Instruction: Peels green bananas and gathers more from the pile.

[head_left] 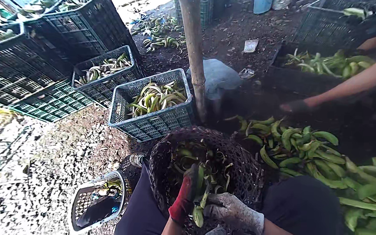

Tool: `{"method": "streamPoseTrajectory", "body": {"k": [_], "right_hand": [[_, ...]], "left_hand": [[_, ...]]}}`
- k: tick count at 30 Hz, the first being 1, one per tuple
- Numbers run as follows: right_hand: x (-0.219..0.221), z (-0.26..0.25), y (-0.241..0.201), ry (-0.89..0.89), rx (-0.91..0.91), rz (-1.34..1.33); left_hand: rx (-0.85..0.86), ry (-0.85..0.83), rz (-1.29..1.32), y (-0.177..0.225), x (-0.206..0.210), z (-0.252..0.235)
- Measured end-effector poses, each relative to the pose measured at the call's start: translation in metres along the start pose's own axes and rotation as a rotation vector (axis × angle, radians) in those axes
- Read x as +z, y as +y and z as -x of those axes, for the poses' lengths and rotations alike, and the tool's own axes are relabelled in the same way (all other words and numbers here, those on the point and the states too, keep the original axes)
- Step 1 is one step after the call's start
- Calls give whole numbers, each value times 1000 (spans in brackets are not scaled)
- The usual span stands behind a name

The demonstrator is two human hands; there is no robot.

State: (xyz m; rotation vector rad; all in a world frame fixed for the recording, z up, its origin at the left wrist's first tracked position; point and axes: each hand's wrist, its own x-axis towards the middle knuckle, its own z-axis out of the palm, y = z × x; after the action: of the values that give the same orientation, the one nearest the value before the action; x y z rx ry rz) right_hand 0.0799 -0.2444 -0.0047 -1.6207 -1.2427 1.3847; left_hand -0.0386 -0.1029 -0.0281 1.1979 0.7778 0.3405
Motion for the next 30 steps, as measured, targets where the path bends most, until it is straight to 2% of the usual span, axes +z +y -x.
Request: {"method": "streamPoseTrajectory", "body": {"k": [2, 3, 6, 8, 9, 10, 12, 13, 14, 17, 19, 24, 30], "right_hand": [[-15, 3, -23, 188, 13, -257], [-26, 7, -36, 296, -31, -385], [-58, 17, -61, 516, -275, -593], [-71, 16, -62, 589, -243, -533], [-74, 12, -57, 598, -116, -367], [-75, 7, -48, 540, 70, -119], [-65, -8, -20, 273, 415, 253], [-53, -12, -6, 190, 451, 311], [-39, -11, 1, 143, 384, 298], [-3, -4, 4, 81, -35, 206], [11, -4, 0, 112, -153, 222], [9, -5, -7, 156, -55, 223], [14, -2, -4, 231, -129, 267]], "left_hand": [[25, -74, -130, -8, -9, 4], [3, -47, -164, -16, -13, 2], [-87, 176, -18, -39, -30, -5], [-82, 293, 109, -45, -38, -9], [-40, 312, 153, -43, -40, -10], [19, 339, 219, -42, -40, -15], [140, 393, 366, -34, -36, -22], [203, 420, 412, -26, -35, -26], [266, 442, 439, -18, -35, -30], [394, 489, 500, 3, -31, -32], [445, 510, 577, 5, -30, -34], [571, 506, 659, 13, -24, -35], [631, 475, 672, 12, -25, -32]]}}
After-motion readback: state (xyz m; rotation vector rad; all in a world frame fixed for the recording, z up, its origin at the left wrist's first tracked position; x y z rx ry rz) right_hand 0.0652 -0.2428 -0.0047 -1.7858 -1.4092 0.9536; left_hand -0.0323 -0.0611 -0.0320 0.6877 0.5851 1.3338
